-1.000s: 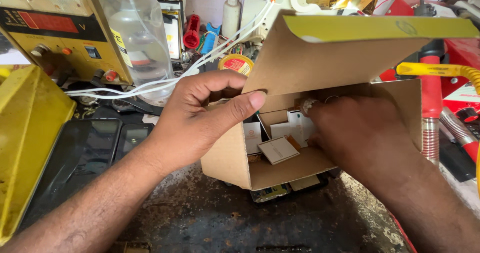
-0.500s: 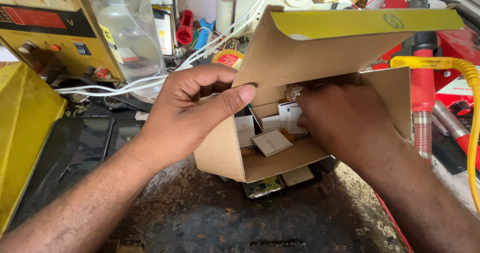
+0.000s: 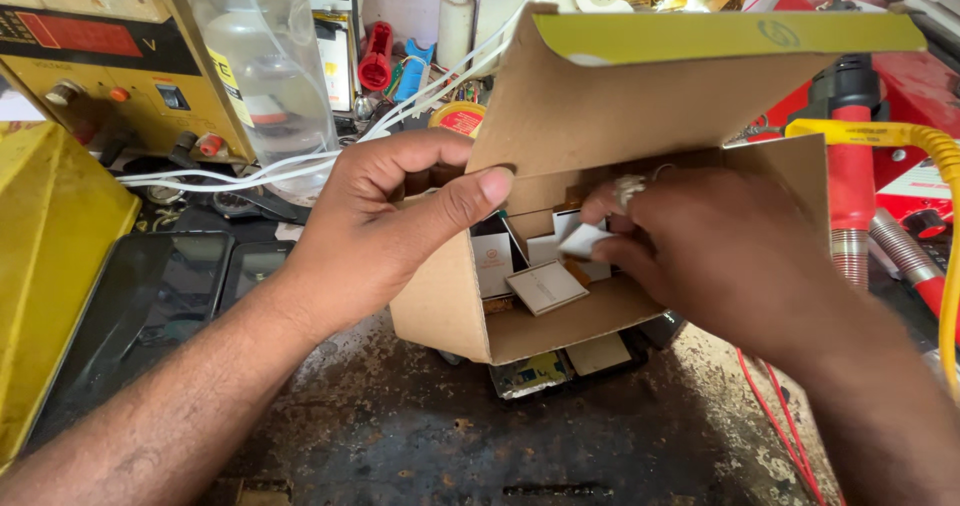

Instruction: The person picks up a feature phone, removes its back cover and battery, then pries open the front housing with their hands and separates the keypad frame from the body. They open a cardboard box of spare screens, take out a replacement screen, and place it on the workbench next to the disassembled phone.

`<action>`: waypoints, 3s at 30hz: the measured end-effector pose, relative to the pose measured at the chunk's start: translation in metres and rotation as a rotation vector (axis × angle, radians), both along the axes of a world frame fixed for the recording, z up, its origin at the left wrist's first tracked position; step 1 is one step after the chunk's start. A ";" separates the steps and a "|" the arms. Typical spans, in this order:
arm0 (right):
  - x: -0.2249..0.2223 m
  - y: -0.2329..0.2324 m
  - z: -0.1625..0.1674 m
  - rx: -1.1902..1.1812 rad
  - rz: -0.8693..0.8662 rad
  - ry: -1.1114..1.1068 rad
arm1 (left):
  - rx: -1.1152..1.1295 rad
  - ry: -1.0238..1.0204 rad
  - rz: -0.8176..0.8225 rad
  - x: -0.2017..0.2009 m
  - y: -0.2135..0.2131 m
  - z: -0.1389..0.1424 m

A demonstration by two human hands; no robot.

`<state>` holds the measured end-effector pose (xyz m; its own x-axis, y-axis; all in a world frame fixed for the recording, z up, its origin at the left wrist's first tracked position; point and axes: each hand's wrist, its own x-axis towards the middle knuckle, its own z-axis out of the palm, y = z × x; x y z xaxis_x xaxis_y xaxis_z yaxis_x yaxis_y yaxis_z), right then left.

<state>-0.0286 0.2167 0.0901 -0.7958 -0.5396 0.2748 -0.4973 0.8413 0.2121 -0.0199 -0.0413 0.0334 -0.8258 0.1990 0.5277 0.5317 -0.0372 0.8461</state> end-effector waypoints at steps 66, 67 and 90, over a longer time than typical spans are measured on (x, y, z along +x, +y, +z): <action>0.002 -0.023 -0.011 -0.175 0.199 0.021 | 0.082 0.080 0.147 0.002 0.003 -0.002; -0.004 -0.023 -0.016 -0.262 0.373 0.107 | 0.072 0.120 0.132 0.004 0.004 -0.002; 0.019 0.017 0.036 -0.072 -0.299 -0.027 | 0.023 0.126 0.148 0.007 0.005 -0.003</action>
<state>-0.0094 0.2334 0.1258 -0.9240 -0.2601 0.2802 -0.2298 0.9636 0.1366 -0.0133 -0.0364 0.0304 -0.7723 0.0675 0.6316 0.6344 0.0307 0.7724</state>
